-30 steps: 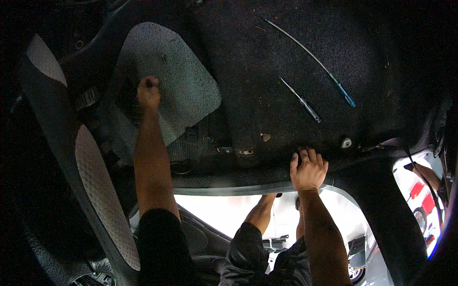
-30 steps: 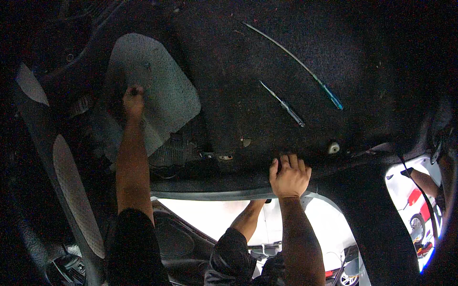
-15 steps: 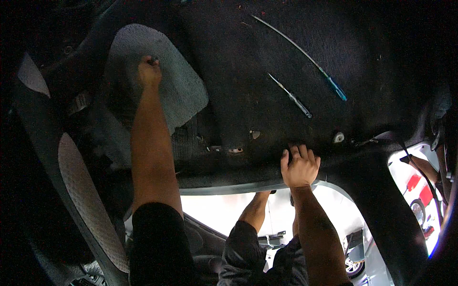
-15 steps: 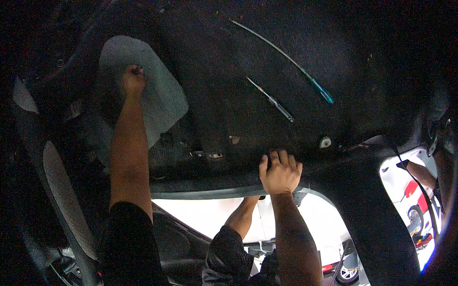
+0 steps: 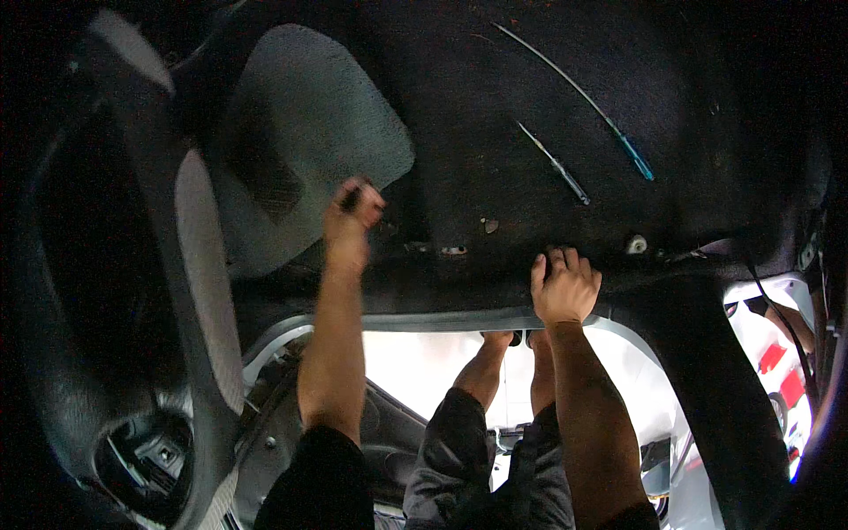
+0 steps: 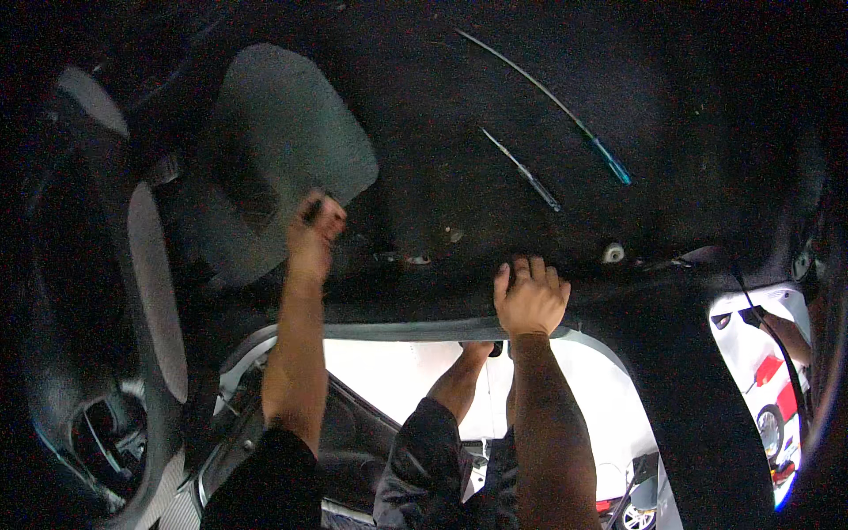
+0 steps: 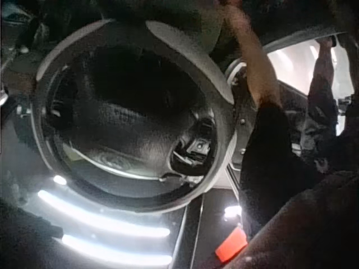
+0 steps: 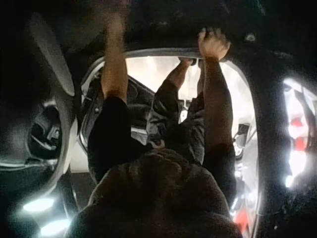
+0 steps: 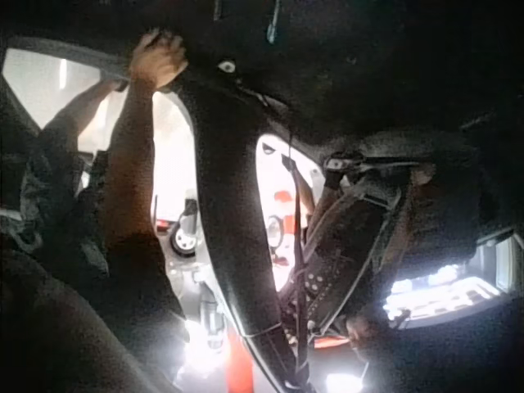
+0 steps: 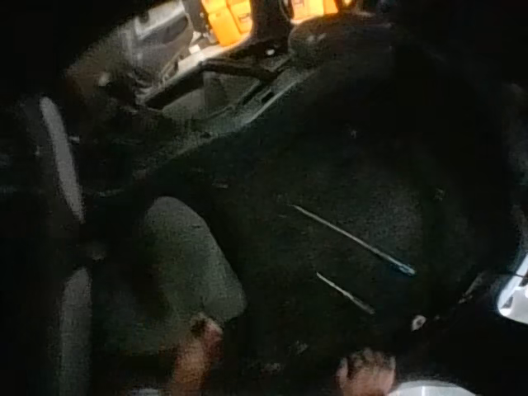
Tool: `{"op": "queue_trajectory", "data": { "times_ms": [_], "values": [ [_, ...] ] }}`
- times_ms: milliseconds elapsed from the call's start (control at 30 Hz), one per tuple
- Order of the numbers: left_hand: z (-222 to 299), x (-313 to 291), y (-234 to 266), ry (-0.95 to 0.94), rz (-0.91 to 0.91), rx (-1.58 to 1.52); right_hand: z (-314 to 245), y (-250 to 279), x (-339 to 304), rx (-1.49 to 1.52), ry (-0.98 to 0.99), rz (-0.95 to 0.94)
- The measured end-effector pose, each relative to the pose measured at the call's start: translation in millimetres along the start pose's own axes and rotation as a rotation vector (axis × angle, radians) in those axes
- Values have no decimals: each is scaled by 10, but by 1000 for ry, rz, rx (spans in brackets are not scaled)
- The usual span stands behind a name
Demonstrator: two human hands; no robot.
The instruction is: The person removes floor mats from the front passenger footwell and the trunk of a silver car. They open the passenger door, pull out a mat, then open the trunk and remove another mat and a plastic cover, placing them on the floor.
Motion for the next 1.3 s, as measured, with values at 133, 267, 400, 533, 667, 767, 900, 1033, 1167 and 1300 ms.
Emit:
{"op": "queue_trajectory", "data": {
  "times_ms": [133,267,400,533,667,767,900,1033,1167,1300],
  "values": [
    [-374,-1131,-360,113,69,142,-19,79,-43,76,20,26],
    [-227,-2029,-858,-73,-112,359,-82,227,-153,906,-141,-89],
    [-4,-2507,-1156,-284,-112,664,-585,298,-592,2239,-341,-792],
    [148,-2630,-1112,-328,-149,931,-736,267,-759,2391,-572,-783],
    [296,-2732,-1118,-481,-51,876,-830,202,-841,2363,-517,-734],
    [281,-2700,-1064,-595,-65,833,-873,110,-922,2467,-816,-775],
    [12,-2090,-342,-402,342,757,-830,93,-809,2487,-533,-754],
    [-595,-902,198,-2,390,815,-664,21,-826,2334,-547,-661],
    [-946,-214,223,-5,368,1098,-536,5,-941,2322,-582,-712],
    [-1060,-71,190,-51,339,1130,-445,10,-999,2266,-608,-674]
  ]
}}
Point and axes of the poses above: each hand's wrist, its own x-axis towards the middle knuckle, its own y-axis out of the back of the hand, z = x × y, the point moved 4 cm from there along x, towards the middle knuckle, and after that the axes turned 3 degrees about y, right-handed, at the moved point
